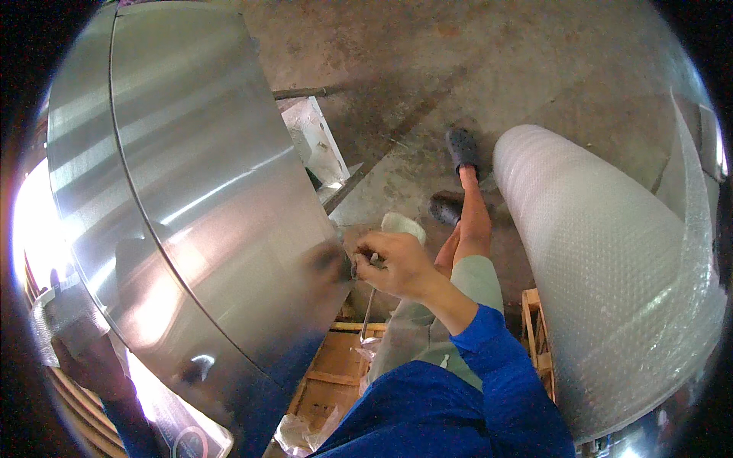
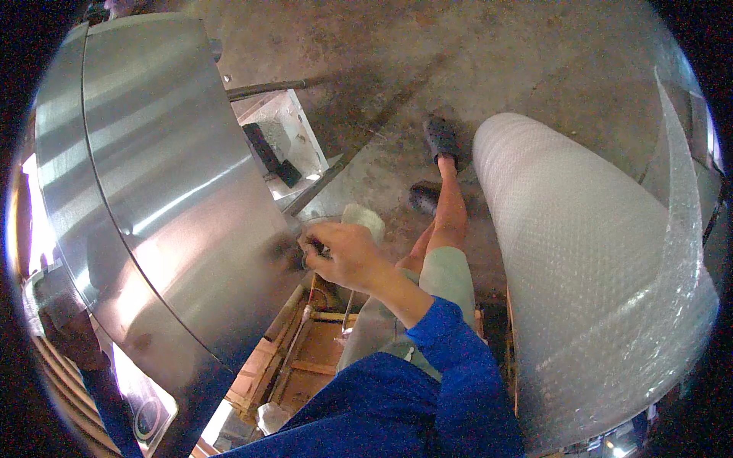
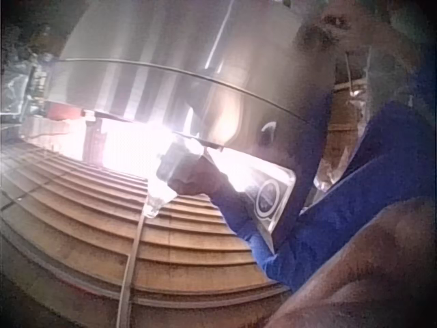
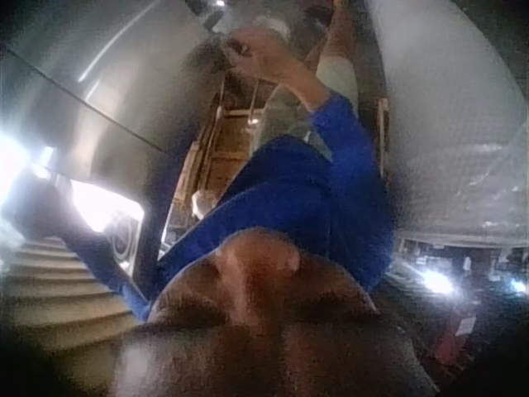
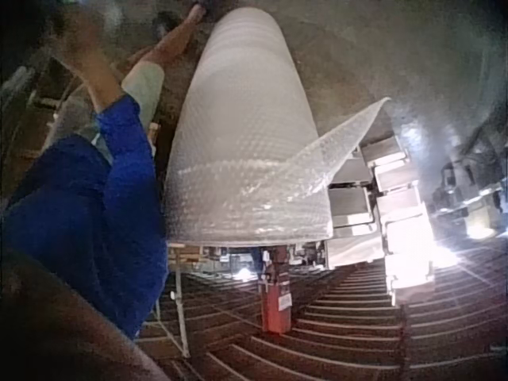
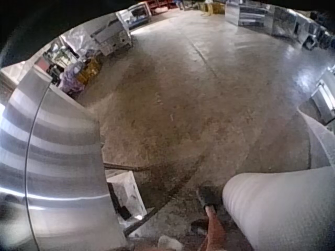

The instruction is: The person cleans a stainless steel commercial gas range in a warehouse. They spray liquid from a clear bottle onto the surface and wipe it with a cloth, working on the front panel, sides, and top surface around the burners.

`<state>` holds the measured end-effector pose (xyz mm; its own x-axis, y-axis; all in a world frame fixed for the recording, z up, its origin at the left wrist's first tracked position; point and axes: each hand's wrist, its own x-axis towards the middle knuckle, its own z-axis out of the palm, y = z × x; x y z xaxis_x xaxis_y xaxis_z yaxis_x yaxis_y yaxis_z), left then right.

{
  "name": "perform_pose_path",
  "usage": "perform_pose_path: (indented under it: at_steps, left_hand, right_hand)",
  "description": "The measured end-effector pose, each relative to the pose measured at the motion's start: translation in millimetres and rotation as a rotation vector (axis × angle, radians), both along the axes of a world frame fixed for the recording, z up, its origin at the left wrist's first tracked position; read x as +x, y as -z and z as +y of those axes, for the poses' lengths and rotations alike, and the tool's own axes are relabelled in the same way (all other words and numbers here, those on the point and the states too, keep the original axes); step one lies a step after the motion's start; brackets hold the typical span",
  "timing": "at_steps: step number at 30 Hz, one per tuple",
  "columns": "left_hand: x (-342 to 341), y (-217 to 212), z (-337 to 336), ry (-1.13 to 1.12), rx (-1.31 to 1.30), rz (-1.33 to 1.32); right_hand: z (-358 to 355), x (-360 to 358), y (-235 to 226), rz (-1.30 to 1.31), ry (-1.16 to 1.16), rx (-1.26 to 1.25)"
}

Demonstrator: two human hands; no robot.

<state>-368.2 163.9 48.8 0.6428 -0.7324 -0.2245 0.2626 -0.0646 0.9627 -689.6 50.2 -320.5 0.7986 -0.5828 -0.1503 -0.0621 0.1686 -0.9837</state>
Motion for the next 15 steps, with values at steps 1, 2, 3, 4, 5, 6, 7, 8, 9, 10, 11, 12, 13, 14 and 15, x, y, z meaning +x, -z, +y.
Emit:
perform_pose_path:
  at_steps: [1, 2, 3, 4, 5, 6, 7, 8, 9, 10, 11, 12, 13, 14, 15]
  left_hand:
    - [-1, 0, 2, -0.063, 0.009, -0.037]
    - [-4, 0, 2, -0.113, 0.018, -0.064]
    - [-6, 1, 0, -0.147, 0.026, -0.081]
    - [-8, 3, -3, -0.173, 0.032, -0.090]
    - [-11, 4, -6, -0.196, 0.038, -0.102]
    - [-12, 6, -9, -0.212, 0.045, -0.112]
    - [-15, 6, -12, -0.223, 0.045, -0.119]
    - [-16, 7, -14, -0.232, 0.047, -0.124]
    - [-17, 8, -16, -0.243, 0.048, -0.128]
    - [-17, 8, -17, -0.251, 0.054, -0.133]
    - [-18, 8, -17, -0.258, 0.054, -0.136]
    - [-19, 8, -17, -0.267, 0.054, -0.137]
    - [-20, 9, -17, -0.271, 0.055, -0.140]
    - [-24, 7, -16, -0.274, 0.054, -0.150]
    - [-23, 8, -16, -0.282, 0.057, -0.152]
  right_hand:
    - [0, -1, -1, 0.008, -0.027, 0.030]
    - [-1, -2, -1, 0.013, -0.027, 0.059]
    - [-1, -3, -2, 0.014, -0.043, 0.092]
    - [-2, -3, -2, 0.029, -0.041, 0.097]
    - [-3, -3, -3, 0.039, -0.055, 0.104]
    - [-4, -2, -4, 0.040, -0.070, 0.106]
    - [-5, -1, -4, 0.059, -0.083, 0.085]
    - [-6, 1, -5, 0.069, -0.098, 0.059]
    - [-7, 2, -5, 0.079, -0.110, 0.029]
    - [-8, 4, -6, 0.111, -0.144, 0.016]
    - [-9, 6, -7, 0.140, -0.175, -0.004]
    - [-10, 8, -7, 0.144, -0.165, -0.037]
    - [-10, 9, -8, 0.184, -0.228, -0.033]
    - [-11, 11, -9, 0.193, -0.244, -0.047]
    - [-11, 12, -10, 0.197, -0.253, -0.071]
